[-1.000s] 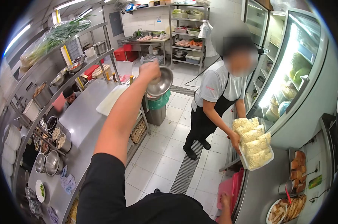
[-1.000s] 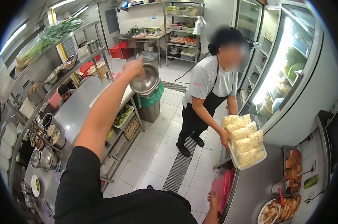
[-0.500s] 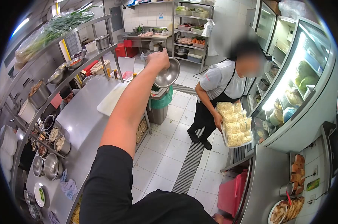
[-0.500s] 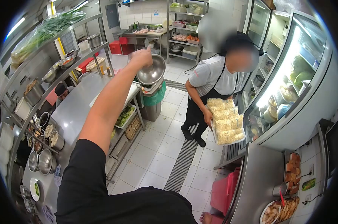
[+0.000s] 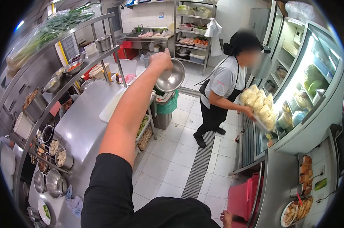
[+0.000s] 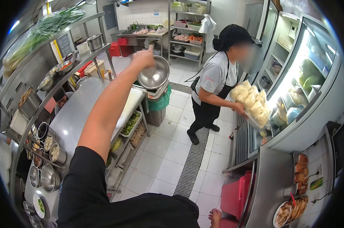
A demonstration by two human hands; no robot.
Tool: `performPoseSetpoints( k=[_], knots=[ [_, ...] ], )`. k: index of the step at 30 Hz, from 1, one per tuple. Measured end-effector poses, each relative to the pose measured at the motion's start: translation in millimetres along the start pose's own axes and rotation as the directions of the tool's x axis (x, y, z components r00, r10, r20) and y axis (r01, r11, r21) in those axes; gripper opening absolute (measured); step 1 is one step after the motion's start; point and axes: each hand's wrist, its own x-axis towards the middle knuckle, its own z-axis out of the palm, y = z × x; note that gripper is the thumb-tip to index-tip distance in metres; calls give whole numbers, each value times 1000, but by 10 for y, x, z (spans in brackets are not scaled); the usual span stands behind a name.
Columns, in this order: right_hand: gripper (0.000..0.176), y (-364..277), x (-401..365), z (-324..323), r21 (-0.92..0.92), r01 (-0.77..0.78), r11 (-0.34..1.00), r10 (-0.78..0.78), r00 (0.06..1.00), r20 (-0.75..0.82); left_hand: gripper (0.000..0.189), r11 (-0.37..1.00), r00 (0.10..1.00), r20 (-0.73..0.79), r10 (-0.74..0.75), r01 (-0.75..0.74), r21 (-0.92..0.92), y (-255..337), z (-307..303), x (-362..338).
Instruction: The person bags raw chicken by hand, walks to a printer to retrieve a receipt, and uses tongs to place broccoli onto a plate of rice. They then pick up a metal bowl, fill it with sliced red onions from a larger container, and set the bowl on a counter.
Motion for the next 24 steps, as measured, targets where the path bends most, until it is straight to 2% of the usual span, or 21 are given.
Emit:
performPoseSetpoints(
  k=[3,6,7,8,12,14,16,18,19,20,21,22,23,24],
  knots=[
    [25,171,-154,133,51,-72,996,72,997,7,70,1000,998,-59,14,-16,-25,-51,134,117],
    [24,312,-314,284,85,-106,991,108,994,-19,61,999,999,30,42,-41,-31,-63,378,378],
    [23,323,-328,341,90,-123,988,126,992,-27,49,997,997,26,66,-65,-48,-62,485,460],
    [23,319,-311,377,97,-133,986,138,990,-37,49,996,996,35,80,-78,-52,-25,599,554],
    [24,172,-115,505,77,-198,977,203,977,-60,35,994,993,104,51,-40,-105,156,1163,965],
    [24,-16,94,542,74,-216,974,220,973,-62,35,974,936,351,-38,113,-197,285,1492,1129],
    [26,-271,437,604,103,-240,965,244,970,-25,34,959,929,370,11,95,-268,335,1884,1219],
    [27,-690,819,673,54,-226,973,227,974,-8,35,964,955,276,108,-32,-264,213,2546,1406],
    [28,-919,997,735,8,-215,977,215,977,16,36,951,974,179,136,-78,-299,57,3066,1453],
    [27,-1186,1235,816,-12,-192,981,192,981,13,38,936,983,75,165,-133,-325,63,3208,1354],
    [26,-1468,1482,875,-34,-166,985,167,986,10,41,850,914,405,17,200,-487,66,3326,1241],
    [25,-1814,1725,963,-44,-113,993,114,993,28,43,775,853,521,-1,330,-539,-58,3721,1197],
    [26,-2166,1970,1061,-68,-35,997,39,997,64,42,641,865,501,25,370,-673,-80,3941,992],
    [28,-2525,2216,1147,-119,41,992,-27,993,117,38,380,758,649,-60,619,-687,-81,4143,770]
  ],
)
